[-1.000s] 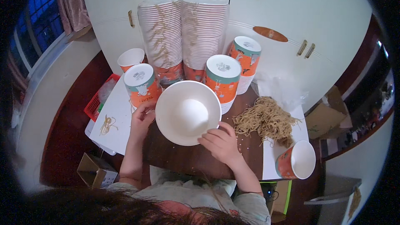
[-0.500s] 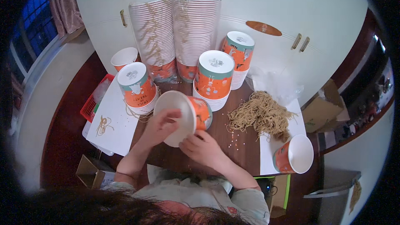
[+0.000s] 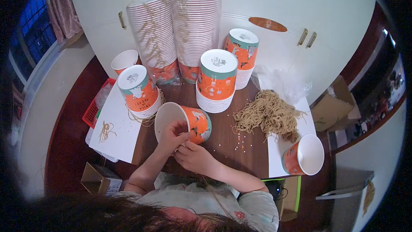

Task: Attaching string handles to paper cups by threading them through holes and tying knots.

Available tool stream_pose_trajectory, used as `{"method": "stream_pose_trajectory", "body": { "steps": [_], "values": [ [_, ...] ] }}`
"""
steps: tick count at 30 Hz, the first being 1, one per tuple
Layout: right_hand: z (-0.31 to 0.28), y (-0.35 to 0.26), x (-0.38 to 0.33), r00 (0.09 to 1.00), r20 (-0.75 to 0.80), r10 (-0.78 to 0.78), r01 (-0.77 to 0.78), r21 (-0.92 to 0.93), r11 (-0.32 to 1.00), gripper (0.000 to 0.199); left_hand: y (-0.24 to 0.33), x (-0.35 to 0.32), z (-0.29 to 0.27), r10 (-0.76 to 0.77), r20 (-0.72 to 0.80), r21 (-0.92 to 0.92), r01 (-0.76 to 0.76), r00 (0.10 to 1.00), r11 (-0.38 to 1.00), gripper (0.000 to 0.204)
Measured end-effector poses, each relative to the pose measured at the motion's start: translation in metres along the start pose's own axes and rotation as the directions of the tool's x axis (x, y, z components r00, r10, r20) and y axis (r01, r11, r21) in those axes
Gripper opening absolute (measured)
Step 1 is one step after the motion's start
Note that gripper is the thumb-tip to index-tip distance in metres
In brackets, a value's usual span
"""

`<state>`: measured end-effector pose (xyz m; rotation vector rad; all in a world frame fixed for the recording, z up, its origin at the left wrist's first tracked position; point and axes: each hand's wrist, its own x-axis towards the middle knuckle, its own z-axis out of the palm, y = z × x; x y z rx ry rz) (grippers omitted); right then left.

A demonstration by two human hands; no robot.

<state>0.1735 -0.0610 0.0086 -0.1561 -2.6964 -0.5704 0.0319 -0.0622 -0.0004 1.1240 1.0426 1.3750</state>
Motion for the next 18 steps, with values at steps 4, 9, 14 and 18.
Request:
{"method": "stream_pose_trajectory", "body": {
  "steps": [4,9,14,18],
  "values": [
    [0.003,0.007,0.000,0.993,-0.112,-0.032,0.043,0.091,0.995,0.026,0.011,-0.005,-0.001,-0.034,-0.066,0.163,0.044,0.997,0.986,0.025],
    [0.023,0.022,-0.024,0.812,-0.300,0.500,-0.303,0.515,0.802,0.032,-0.003,-0.004,-0.005,-0.116,-0.079,0.102,0.123,0.990,0.987,0.022],
    [0.032,0.033,-0.024,0.545,-0.343,0.765,-0.468,0.633,0.617,0.034,-0.016,-0.003,0.001,-0.059,-0.026,0.025,0.060,0.998,0.998,0.022],
    [0.032,0.035,-0.025,0.580,-0.349,0.736,-0.453,0.613,0.648,0.026,-0.015,-0.002,0.003,-0.071,-0.011,-0.016,0.071,0.997,0.997,0.022]
  ]
}}
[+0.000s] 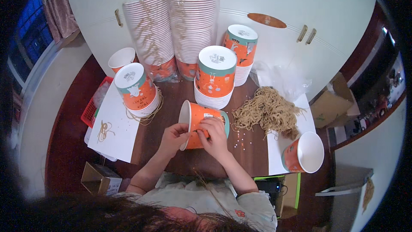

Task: Attaching string handles to paper cups by threading them through holes and tying knots.

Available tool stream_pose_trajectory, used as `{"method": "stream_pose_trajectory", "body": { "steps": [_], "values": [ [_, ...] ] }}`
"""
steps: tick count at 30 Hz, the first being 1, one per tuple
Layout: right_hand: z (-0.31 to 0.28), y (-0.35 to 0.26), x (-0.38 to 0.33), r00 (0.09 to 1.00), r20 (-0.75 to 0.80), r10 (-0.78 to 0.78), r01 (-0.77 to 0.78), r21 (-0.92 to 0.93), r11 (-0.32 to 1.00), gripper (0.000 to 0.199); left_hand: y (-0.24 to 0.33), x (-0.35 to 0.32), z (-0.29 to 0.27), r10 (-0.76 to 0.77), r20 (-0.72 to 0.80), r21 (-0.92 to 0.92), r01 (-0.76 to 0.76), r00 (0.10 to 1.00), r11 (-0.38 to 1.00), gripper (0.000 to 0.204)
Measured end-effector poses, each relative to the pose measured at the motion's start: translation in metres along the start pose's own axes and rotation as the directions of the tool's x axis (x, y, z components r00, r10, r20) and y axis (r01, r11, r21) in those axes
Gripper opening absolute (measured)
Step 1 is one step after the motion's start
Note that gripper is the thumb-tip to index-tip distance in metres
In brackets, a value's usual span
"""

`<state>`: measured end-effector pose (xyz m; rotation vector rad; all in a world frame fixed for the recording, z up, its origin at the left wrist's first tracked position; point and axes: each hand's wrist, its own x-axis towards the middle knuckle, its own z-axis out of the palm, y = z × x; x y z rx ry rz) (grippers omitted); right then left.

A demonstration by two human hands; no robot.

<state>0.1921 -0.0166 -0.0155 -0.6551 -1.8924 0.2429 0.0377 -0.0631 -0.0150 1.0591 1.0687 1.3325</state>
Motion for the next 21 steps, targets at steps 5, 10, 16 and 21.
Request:
{"method": "stream_pose_trajectory", "body": {
  "steps": [5,10,16,21],
  "values": [
    [0.001,-0.004,0.000,1.000,0.013,0.002,-0.002,-0.001,1.000,0.022,-0.008,0.001,0.002,-0.055,0.039,-0.165,0.060,0.998,0.984,0.019],
    [0.002,-0.007,-0.002,0.999,-0.002,0.033,-0.033,0.051,0.998,0.021,-0.024,0.000,-0.001,-0.069,0.112,-0.321,0.101,0.991,0.942,0.031],
    [0.000,-0.007,-0.004,0.996,-0.015,0.093,-0.091,0.108,0.990,0.018,-0.017,-0.003,0.005,-0.061,0.100,-0.225,0.082,0.993,0.971,0.031],
    [-0.001,-0.012,-0.003,0.988,0.039,0.148,-0.151,0.102,0.983,0.017,-0.012,-0.008,0.005,-0.024,0.089,-0.064,0.030,0.996,0.997,0.029]
  ]
}}
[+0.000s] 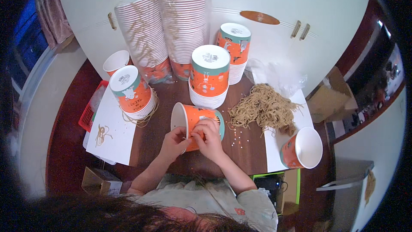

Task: Attaching string handles to paper cups by threading them through holes and tying knots.

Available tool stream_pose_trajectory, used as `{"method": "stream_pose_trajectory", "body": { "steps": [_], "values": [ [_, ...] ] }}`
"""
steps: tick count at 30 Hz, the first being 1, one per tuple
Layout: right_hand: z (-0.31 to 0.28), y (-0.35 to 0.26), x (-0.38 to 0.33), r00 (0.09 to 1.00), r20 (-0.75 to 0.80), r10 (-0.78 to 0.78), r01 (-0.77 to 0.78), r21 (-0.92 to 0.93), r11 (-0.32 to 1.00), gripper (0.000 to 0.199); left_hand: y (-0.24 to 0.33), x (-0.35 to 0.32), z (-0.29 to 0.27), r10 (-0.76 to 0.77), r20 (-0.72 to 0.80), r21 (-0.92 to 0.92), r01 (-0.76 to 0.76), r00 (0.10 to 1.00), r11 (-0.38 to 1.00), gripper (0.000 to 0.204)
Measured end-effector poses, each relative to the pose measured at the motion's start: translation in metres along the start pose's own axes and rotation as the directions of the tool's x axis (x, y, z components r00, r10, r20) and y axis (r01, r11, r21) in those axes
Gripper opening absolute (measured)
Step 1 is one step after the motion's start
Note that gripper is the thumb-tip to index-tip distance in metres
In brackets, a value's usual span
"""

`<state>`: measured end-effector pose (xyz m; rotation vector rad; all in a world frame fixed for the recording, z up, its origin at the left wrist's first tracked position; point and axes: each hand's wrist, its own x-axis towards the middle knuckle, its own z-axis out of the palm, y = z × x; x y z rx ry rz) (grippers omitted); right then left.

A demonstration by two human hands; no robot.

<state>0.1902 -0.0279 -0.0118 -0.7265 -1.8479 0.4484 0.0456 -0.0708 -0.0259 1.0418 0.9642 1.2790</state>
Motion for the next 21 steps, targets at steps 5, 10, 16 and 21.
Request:
{"method": "stream_pose_trajectory", "body": {
  "steps": [5,10,16,21],
  "values": [
    [0.001,0.001,0.000,0.999,0.020,0.038,-0.039,0.075,0.996,0.014,0.010,-0.011,0.009,0.283,0.042,0.437,-0.272,0.958,0.857,0.031],
    [-0.006,0.016,-0.003,0.978,0.055,0.203,-0.210,0.319,0.924,0.008,0.037,-0.020,0.015,0.368,0.068,0.781,-0.279,0.927,0.559,0.032],
    [-0.033,0.053,-0.019,0.906,0.349,0.241,-0.085,-0.408,0.909,0.007,0.042,-0.018,0.019,0.422,0.323,0.923,-0.380,0.847,0.055,0.031],
    [-0.063,0.082,-0.034,0.907,0.160,0.390,-0.258,-0.521,0.814,0.017,0.030,-0.009,0.022,0.419,0.377,0.908,-0.418,0.826,0.006,0.031]
  ]
}}
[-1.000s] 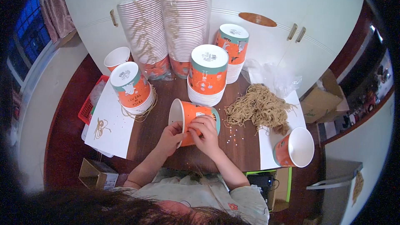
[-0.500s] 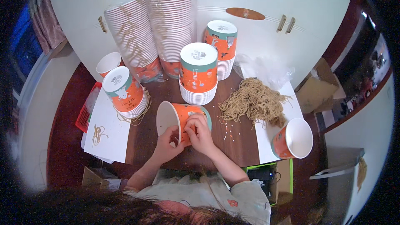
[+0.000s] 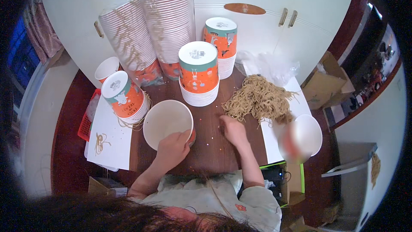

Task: Attaching string handles to paper cups by threading them through holes and tying knots.

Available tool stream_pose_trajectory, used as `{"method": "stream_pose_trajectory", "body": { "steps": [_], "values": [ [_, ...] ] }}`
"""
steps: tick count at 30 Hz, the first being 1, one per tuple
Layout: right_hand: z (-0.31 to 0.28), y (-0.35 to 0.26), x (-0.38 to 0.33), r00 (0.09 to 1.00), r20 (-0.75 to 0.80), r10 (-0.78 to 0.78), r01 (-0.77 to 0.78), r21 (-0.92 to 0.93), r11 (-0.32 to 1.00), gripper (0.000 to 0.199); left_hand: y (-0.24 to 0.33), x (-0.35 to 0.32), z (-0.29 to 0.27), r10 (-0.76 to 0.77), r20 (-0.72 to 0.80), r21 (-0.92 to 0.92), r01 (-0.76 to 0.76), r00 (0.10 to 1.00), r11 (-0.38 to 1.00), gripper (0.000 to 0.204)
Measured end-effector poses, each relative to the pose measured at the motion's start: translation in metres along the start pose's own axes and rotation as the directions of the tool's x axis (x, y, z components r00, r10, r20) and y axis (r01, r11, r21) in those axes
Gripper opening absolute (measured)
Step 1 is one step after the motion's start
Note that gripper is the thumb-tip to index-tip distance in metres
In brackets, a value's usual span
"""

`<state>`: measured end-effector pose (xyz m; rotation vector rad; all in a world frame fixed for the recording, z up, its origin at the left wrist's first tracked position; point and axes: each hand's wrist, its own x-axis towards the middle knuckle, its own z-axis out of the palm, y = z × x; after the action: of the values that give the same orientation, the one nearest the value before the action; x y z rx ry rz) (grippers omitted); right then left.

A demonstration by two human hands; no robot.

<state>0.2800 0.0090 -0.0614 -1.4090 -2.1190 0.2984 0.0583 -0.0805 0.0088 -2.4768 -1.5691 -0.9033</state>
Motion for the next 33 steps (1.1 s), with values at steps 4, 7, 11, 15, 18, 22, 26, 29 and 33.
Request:
{"method": "stream_pose_trajectory", "body": {
  "steps": [4,7,11,15,18,22,26,29,33],
  "values": [
    [-0.013,0.044,-0.005,0.970,-0.120,0.212,-0.224,-0.099,0.969,0.010,0.003,0.004,0.010,0.004,0.003,-0.008,-0.004,1.000,1.000,0.031],
    [-0.011,0.073,-0.009,0.945,-0.165,0.284,-0.301,-0.092,0.949,0.010,0.009,0.011,0.014,0.017,0.003,-0.056,-0.017,1.000,0.998,0.032],
    [0.000,0.087,-0.011,0.918,-0.139,0.370,-0.392,-0.196,0.899,0.016,0.020,0.017,0.015,0.030,0.056,-0.074,-0.026,0.998,0.997,0.035],
    [0.001,0.085,-0.009,0.905,-0.083,0.416,-0.424,-0.227,0.877,0.016,0.008,0.019,0.003,-0.018,-0.186,-0.113,-0.003,0.982,0.994,0.032],
    [0.000,0.102,-0.014,0.913,-0.047,0.405,-0.404,0.020,0.914,0.015,-0.017,0.014,-0.008,-0.146,-0.242,-0.084,0.129,0.959,0.988,0.030],
    [-0.044,0.069,-0.014,0.879,0.139,0.457,-0.389,0.763,0.516,0.009,-0.056,-0.005,-0.014,-0.297,-0.284,-0.105,0.278,0.912,0.955,0.032],
    [-0.078,0.043,-0.009,0.955,-0.079,0.285,-0.020,0.944,0.329,0.009,-0.070,-0.020,-0.013,-0.473,-0.205,-0.283,0.410,0.857,0.867,0.038],
    [-0.099,0.011,-0.002,0.980,-0.139,0.140,0.122,0.985,0.122,0.016,-0.078,-0.029,0.001,-0.588,0.004,-0.624,0.462,0.809,0.630,0.037],
    [-0.121,-0.037,0.010,0.985,-0.169,0.024,0.167,0.983,0.079,0.024,-0.076,-0.038,0.014,-0.573,0.020,-0.736,0.400,0.819,0.546,0.033]
  ]
}}
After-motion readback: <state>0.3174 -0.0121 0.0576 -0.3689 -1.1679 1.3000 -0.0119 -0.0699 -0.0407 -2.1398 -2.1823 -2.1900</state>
